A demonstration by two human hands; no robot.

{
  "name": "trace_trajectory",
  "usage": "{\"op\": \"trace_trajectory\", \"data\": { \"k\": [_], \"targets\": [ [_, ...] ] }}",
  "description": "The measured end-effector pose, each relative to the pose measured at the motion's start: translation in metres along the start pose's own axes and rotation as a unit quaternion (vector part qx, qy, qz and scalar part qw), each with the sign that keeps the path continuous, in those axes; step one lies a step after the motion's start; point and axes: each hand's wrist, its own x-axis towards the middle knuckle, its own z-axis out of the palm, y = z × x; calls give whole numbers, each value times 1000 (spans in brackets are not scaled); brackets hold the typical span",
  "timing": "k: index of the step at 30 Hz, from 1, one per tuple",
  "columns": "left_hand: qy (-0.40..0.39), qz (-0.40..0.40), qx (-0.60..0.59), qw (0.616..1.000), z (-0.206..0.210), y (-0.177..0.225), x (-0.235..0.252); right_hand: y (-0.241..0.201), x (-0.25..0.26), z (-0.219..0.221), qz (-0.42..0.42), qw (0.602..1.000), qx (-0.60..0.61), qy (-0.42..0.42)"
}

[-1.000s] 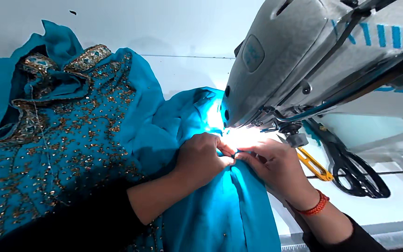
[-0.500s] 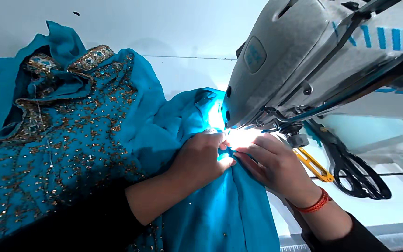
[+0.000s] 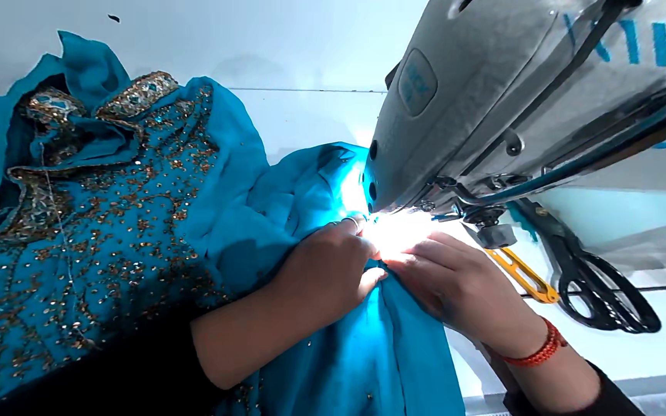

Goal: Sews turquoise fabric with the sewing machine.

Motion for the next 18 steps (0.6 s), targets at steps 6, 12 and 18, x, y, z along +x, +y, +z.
{"op": "trace_trajectory", "data": {
  "k": [6, 12, 18],
  "targets": [
    [12, 8, -7, 1000, 2, -4, -1, -4, 1, 6, 124, 992, 29, 4],
    [20, 15, -12, 1000, 1, -4, 0, -2, 2, 5, 85, 996, 23, 2],
    [-54, 69, 59, 994, -10, 0, -3, 5, -7, -5, 29, 999, 37, -14]
  ]
}}
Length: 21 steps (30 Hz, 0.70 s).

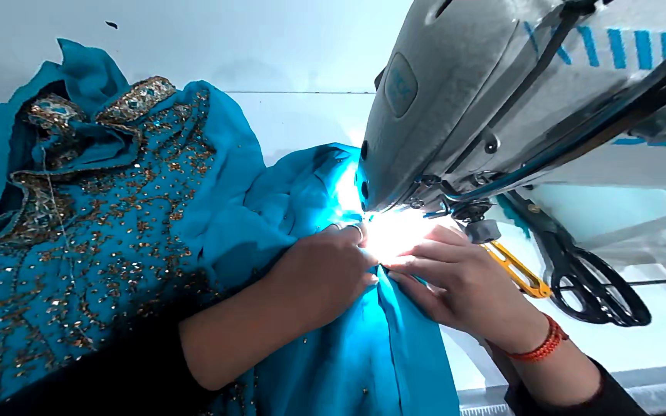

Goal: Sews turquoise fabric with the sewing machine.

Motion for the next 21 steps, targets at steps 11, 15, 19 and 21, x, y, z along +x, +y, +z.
{"op": "trace_trajectory", "data": {
  "k": [11, 15, 19, 21],
  "targets": [
    [-79, 6, 30, 996, -3, 8, -17, -1, -8, 1, 2, 1000, 17, -5],
    [27, 27, 26, 999, 20, 0, -29, -3, -8, 2, 11, 1000, 18, -7],
    [64, 69, 26, 995, 26, -14, -32, -11, -6, 5, 18, 1000, 12, -5],
    [56, 88, 27, 994, 24, -22, -32, -14, -6, 7, 17, 1000, 6, 2]
  ]
}}
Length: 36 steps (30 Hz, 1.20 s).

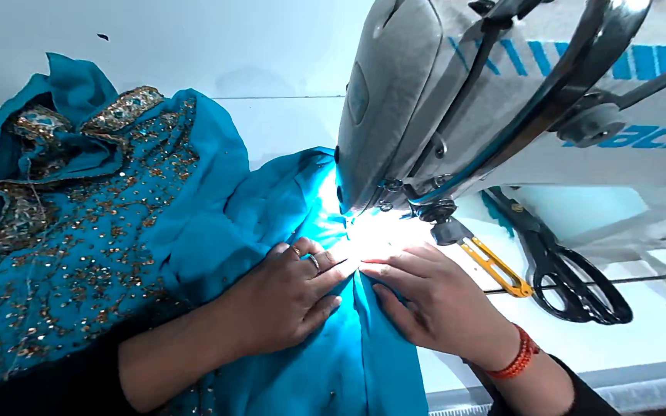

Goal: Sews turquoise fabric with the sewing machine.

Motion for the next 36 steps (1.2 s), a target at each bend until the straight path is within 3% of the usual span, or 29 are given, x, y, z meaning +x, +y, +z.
{"op": "trace_trajectory", "data": {
  "k": [21, 28, 31, 34, 36],
  "targets": [
    [27, 47, -69, 996, -2, -50, 25, 8, 7, 7, 59, 996, -53, -32],
    [55, 53, -84, 993, -5, -49, 25, 6, 4, -7, 154, 986, -13, 70],
    [41, 61, -65, 995, -7, -46, 25, -13, 0, -13, 228, 964, 69, 121],
    [24, 75, -44, 996, -7, -42, 25, -51, -3, -14, 317, 927, 172, 104],
    [34, 90, -40, 995, -6, -43, 26, -72, 2, -11, 340, 922, 172, 67]
  ]
}}
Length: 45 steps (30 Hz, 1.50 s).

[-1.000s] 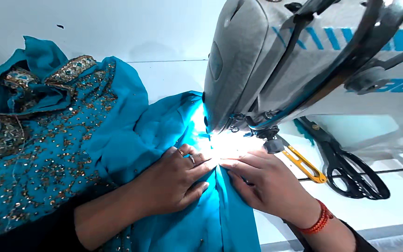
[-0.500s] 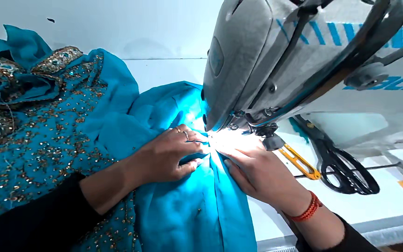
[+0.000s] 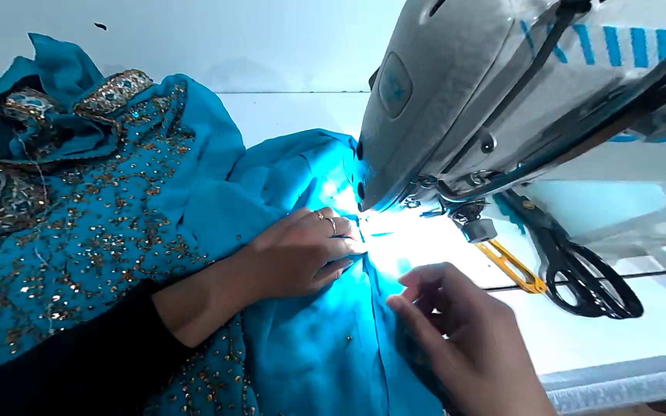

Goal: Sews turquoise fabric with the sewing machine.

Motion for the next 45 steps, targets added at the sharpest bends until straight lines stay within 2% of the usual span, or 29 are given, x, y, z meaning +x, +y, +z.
{"op": "trace_trajectory", "data": {
  "k": [4, 6, 16, 21, 27, 32, 36, 38, 41, 45],
  "targets": [
    [3, 37, 26, 999, 1, 1, 2, -12, 0, 23, 29, 986, -165, 22],
    [0, 67, 47, 997, 2, 1, 3, -16, 3, 28, 45, 977, -208, 26],
    [-19, 87, 38, 995, 2, 0, 3, -16, 0, 24, 31, 974, -205, 92],
    [-15, 90, 28, 995, 1, 0, 3, -33, -7, 38, -7, 958, -276, 76],
    [-32, 57, -4, 998, -5, 3, 3, -35, -18, 51, -35, 928, -358, 102],
    [-65, 29, 5, 997, -12, 11, 4, -43, -23, 49, -45, 917, -390, 67],
    [-148, -7, 3, 989, -20, 31, -4, -52, -30, 47, -70, 914, -400, 13],
    [-187, -30, -17, 982, -24, 43, -11, -50, -33, 38, -78, 924, -373, -22],
    [-149, -34, -44, 987, -14, 44, -24, -40, -29, 17, -92, 946, -296, -95],
    [-101, -22, -43, 994, -6, 38, -29, -30, -25, 9, -112, 953, -258, -111]
  ]
}}
